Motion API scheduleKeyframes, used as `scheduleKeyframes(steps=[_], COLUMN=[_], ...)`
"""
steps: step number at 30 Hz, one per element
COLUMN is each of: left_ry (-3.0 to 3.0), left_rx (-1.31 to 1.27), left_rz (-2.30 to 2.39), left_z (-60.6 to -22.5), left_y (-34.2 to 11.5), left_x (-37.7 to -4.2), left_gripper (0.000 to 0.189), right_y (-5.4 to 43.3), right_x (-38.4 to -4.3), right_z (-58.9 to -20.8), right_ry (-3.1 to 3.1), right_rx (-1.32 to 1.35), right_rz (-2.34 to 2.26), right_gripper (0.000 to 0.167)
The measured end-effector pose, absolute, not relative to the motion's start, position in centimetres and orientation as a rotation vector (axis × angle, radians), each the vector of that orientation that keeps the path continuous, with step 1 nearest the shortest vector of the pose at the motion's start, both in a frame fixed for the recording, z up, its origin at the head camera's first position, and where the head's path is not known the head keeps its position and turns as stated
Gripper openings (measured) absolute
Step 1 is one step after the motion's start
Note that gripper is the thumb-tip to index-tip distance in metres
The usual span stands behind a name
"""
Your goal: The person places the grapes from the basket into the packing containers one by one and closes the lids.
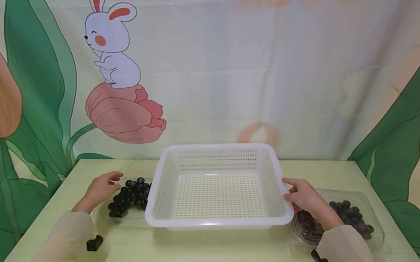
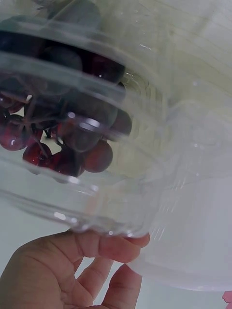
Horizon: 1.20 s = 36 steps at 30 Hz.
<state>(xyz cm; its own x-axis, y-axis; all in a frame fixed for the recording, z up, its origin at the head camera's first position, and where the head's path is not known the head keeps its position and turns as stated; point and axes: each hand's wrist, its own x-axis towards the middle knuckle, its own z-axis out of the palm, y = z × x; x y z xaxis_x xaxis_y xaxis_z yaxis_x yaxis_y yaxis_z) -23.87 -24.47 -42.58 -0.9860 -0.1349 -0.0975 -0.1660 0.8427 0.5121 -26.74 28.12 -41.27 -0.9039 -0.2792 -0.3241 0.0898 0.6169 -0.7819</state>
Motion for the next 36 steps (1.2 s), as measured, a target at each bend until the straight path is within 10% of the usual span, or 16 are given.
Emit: scheduleKeyframes(steps=[36], left_ry=[3.031], left_rx=[-0.193], left_rz=[0.630], left_z=[-43.5], left_y=[-26.7], left_x=[-22.1], left_gripper=[0.043], right_y=[28.2], right_x=[-26.8], right_z=[-41.4], right_ry=[2.431], right_rx=[-0.175], right_rz=[-1.214], right_gripper=[0.060])
